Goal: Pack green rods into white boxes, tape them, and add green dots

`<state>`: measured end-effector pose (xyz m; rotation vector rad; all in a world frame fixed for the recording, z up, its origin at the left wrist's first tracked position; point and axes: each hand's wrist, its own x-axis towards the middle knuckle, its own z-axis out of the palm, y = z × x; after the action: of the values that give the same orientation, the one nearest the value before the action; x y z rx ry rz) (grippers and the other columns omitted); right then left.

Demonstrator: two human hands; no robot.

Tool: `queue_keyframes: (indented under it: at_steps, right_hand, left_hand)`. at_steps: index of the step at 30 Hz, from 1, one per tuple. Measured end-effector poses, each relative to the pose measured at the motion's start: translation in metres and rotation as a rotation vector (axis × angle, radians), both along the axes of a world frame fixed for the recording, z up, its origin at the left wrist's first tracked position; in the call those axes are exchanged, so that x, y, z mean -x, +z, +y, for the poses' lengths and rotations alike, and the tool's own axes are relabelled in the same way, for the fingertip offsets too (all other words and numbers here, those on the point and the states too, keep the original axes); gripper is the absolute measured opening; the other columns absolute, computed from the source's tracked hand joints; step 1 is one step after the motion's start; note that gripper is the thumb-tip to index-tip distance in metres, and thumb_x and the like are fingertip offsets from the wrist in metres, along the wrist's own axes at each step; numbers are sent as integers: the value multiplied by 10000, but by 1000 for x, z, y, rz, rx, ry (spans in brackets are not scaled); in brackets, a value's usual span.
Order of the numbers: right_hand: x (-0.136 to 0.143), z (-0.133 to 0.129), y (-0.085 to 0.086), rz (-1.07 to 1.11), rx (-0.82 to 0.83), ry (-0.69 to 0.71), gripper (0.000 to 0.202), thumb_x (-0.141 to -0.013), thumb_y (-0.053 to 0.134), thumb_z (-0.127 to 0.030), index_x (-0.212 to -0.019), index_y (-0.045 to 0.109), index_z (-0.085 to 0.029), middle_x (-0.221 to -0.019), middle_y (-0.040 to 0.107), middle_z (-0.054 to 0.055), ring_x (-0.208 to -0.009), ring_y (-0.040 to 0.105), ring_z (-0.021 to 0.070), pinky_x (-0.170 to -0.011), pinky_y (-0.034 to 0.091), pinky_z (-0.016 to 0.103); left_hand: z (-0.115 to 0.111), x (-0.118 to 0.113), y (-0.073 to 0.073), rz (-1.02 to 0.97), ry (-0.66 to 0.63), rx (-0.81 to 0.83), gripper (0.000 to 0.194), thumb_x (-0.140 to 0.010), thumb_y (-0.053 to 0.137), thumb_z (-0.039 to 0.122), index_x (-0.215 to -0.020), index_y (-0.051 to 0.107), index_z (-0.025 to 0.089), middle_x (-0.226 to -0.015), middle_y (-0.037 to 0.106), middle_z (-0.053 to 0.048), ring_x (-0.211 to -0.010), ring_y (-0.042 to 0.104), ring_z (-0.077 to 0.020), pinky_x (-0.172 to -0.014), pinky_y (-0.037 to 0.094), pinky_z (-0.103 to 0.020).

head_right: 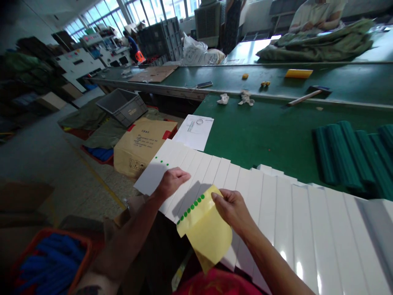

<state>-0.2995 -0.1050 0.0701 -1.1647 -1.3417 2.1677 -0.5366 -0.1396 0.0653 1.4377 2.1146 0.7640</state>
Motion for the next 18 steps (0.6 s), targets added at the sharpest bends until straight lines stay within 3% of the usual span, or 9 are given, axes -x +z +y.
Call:
queue_keyframes:
  at_steps: [3,5,13,18]
  right_hand:
    - [-1,1,3,-42,-67,-12,430,-736,663,-557,-675,630,-133,-577,637,52,-486,569,150,-456,401,234]
    - [-1,2,3,-67,-99,-16,442,-732,659,-566,-664,624,-131,-573,629,51,-487,560,145,-453,396,231]
    - [-4,1,-1,-87,-99,-36,441,-736,643,-570,-661,609,-137,-569,616,40,-466,521,129,-450,358,231]
    - [-5,1,-6,-77,-67,-41,426,-737,652,-559,-655,597,-145,-573,621,40,-475,541,141,-454,372,235]
  left_hand:
    - [-12,-35,10,-211,-230,-4,146,-802,690,327,-866,775,226,-797,706,0,-740,642,-117,-689,477,-203]
    - [-16,-47,13,-318,-283,-15,148,-802,678,281,-876,777,199,-771,692,-13,-701,620,-114,-658,460,-212]
    - [-16,-63,18,-230,-164,-63,86,-748,686,155,-724,758,197,-699,672,-1,-662,611,-117,-635,438,-225]
    - [-18,-71,19,-81,-207,-126,132,-766,642,117,-673,699,192,-710,661,-16,-691,594,-137,-671,429,-259]
